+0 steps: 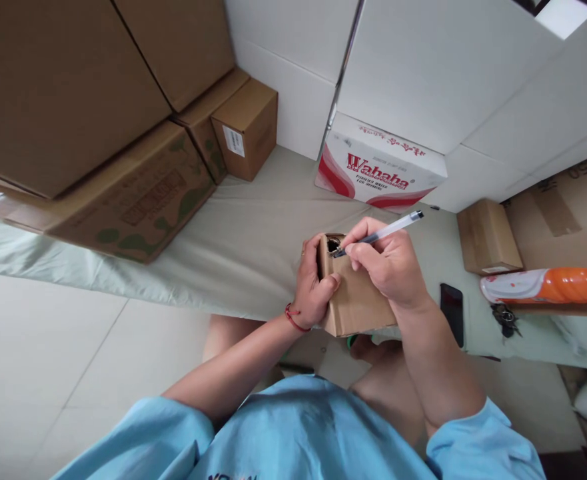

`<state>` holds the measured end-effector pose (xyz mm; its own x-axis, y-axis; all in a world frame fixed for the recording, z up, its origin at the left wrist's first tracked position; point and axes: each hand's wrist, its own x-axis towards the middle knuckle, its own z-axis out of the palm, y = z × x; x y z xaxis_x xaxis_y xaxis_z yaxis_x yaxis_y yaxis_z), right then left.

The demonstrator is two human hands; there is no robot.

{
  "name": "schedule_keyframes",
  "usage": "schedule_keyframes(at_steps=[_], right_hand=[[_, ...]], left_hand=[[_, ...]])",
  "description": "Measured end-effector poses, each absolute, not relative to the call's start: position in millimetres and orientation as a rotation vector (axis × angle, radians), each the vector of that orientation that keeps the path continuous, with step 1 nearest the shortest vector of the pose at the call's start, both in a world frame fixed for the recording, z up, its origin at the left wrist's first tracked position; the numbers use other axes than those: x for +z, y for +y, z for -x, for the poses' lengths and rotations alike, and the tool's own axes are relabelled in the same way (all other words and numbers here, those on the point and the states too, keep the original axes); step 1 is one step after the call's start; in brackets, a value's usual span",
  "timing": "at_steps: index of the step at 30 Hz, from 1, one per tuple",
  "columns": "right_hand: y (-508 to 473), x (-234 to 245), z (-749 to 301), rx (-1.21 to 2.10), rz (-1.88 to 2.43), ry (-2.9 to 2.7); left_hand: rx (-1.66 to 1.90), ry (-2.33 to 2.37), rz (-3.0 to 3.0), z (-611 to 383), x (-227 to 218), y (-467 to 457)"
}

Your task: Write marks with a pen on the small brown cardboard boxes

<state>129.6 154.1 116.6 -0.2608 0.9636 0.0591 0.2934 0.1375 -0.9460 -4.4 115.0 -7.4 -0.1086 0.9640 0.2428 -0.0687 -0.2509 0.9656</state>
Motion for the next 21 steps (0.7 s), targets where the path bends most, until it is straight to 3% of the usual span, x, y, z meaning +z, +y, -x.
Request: schedule_keyframes(at_steps=[21], right_hand=[[154.8,115.4,-126.9,1.006,1.319,-1.751]], left_hand=[[1.477,1.106,-1.297,5.0,-5.4,115.2]])
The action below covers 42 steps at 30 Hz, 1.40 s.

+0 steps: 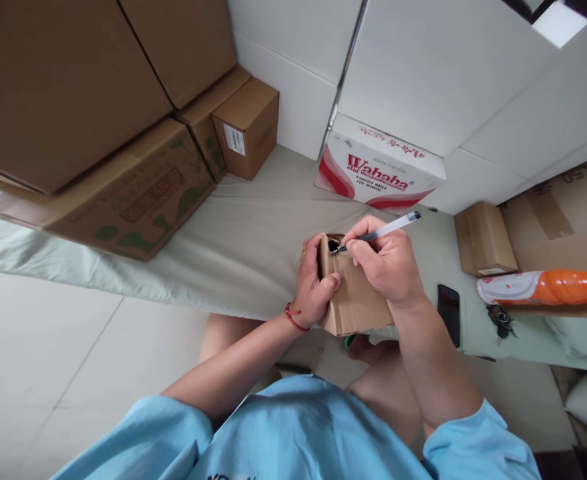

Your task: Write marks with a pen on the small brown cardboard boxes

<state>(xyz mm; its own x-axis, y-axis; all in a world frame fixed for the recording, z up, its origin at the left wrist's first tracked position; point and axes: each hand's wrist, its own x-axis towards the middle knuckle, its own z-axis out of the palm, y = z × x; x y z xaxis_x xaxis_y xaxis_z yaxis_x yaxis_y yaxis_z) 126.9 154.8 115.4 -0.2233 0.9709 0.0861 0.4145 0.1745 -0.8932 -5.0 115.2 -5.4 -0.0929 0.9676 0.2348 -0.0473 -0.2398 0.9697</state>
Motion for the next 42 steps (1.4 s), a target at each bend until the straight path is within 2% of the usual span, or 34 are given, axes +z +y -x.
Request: schedule_keyframes(at_steps=[6,13,42], right_hand=[[153.8,115.2,-128.0,1.036,1.291,-1.823],[157.0,108.8,-129.6,0.899,1.317,-1.683],[160.6,107.9,-127.4,0.88,1.336,-1.754]], left_hand=[[1.506,1.093,-1.287,4.0,-5.7,115.5],[1.479,1.057,-1.239,1.5,-10.0,115.3],[1.498,1.035,-1.291,0.6,-16.9,117.0]])
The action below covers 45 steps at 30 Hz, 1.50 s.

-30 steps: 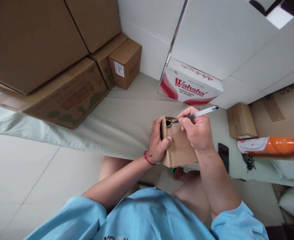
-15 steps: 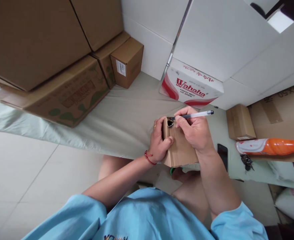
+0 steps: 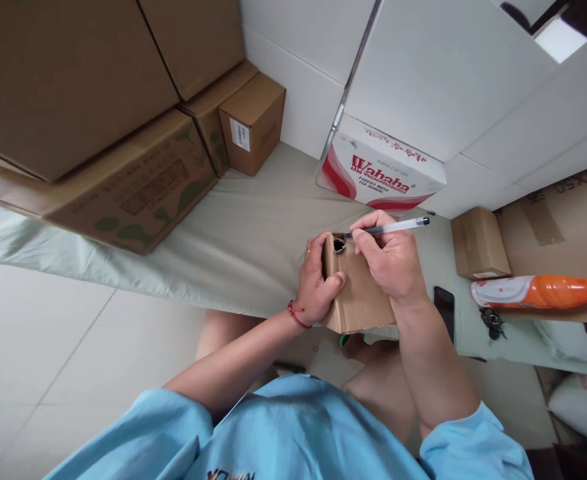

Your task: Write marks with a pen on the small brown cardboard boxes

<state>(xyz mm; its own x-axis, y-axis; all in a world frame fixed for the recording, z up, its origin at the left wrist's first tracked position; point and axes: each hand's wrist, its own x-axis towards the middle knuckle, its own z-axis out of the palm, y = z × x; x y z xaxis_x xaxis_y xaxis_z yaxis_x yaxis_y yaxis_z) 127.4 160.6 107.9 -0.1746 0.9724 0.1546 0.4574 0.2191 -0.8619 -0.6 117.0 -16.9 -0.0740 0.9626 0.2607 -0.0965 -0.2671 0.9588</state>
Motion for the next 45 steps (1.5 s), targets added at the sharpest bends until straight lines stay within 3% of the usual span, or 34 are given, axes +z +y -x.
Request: schedule_keyframes(at_steps=[45], right_hand=[[153.7,108.8,-129.9,0.621,1.269,-1.89]], left_hand=[[1.531,1.087,-1.358,-0.3,-19.2,119.1]])
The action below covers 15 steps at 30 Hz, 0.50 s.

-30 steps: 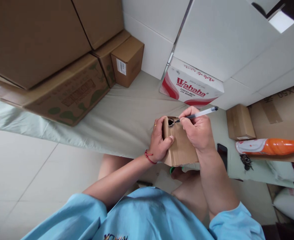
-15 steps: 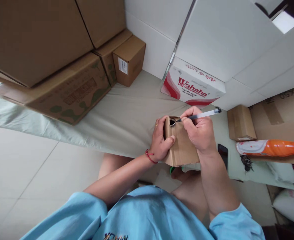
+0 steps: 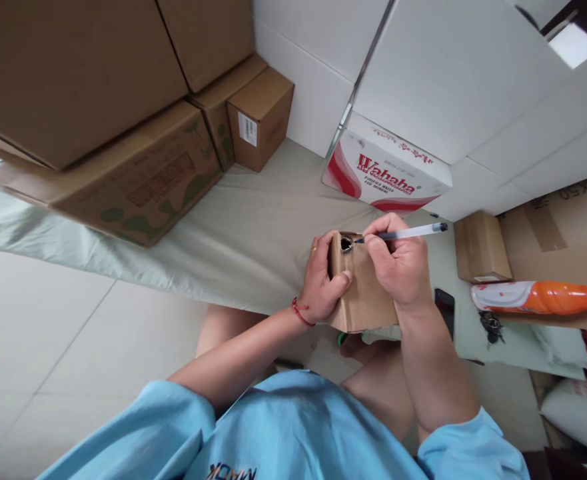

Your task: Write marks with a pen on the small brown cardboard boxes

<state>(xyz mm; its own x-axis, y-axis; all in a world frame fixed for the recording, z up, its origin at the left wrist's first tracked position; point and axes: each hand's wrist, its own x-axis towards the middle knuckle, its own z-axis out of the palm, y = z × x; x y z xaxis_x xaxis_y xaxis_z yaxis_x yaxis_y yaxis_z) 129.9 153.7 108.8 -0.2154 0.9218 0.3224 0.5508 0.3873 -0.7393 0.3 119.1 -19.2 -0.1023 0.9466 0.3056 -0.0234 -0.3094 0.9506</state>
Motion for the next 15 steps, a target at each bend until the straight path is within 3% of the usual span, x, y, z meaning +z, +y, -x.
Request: schedule_keyframes(at_steps=[15], right_hand=[[152.3,113.2,-124.1,0.463,1.301,-2.004]], left_hand=[[1.543,1.118,-1.389,0.5,-12.4,118.9]])
